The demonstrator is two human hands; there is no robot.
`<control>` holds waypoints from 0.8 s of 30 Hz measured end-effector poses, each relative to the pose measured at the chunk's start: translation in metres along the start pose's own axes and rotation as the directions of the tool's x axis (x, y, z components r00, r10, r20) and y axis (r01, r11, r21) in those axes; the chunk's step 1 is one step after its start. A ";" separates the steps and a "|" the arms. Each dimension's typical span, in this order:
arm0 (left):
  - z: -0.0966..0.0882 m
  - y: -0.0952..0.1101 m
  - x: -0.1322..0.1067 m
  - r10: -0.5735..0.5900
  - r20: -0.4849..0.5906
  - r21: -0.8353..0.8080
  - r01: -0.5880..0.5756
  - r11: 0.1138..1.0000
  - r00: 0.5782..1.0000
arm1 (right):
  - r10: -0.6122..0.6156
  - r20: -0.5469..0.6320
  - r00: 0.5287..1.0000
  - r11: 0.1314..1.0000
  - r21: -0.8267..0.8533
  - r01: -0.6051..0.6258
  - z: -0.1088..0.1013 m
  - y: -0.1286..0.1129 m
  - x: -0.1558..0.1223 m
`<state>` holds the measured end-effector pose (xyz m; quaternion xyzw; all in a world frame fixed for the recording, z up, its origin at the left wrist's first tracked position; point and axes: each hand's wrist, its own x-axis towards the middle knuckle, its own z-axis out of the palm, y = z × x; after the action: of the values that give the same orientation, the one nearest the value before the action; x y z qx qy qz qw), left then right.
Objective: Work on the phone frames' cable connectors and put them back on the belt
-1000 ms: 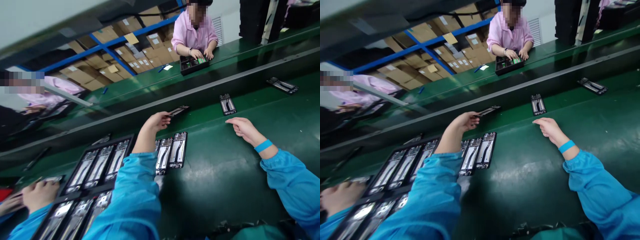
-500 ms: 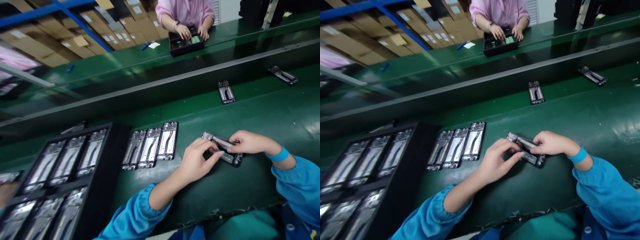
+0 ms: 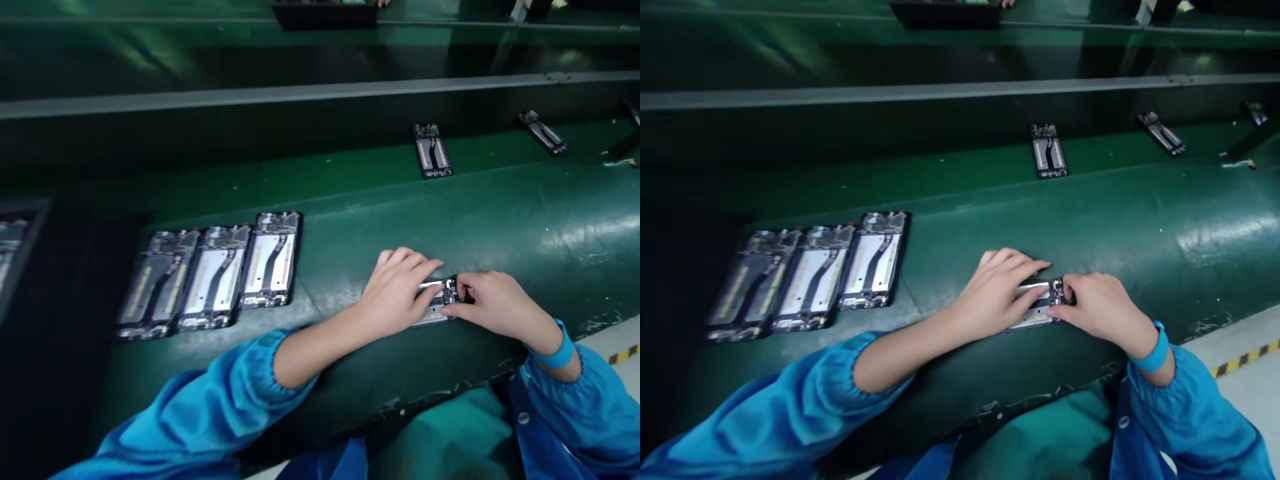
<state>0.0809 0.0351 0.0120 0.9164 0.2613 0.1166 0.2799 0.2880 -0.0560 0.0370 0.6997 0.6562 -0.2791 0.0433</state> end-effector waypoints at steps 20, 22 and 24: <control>0.015 0.005 0.004 0.186 -0.081 0.118 -0.176 0.977 0.979 | 0.102 0.367 0.925 0.760 0.571 -0.310 -0.013 0.000 0.010; 0.015 0.005 0.003 0.183 -0.068 0.085 -0.177 0.981 0.981 | 0.114 0.428 0.897 0.700 0.606 -0.378 -0.013 -0.001 0.011; 0.015 0.004 0.003 0.182 -0.053 0.052 -0.180 0.982 0.982 | 0.128 0.464 0.876 0.659 0.620 -0.425 -0.014 -0.001 0.012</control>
<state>0.0906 0.0272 0.0025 0.9389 0.1875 0.1619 0.2389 0.2912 -0.0388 0.0436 0.6871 0.3601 -0.6284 -0.0583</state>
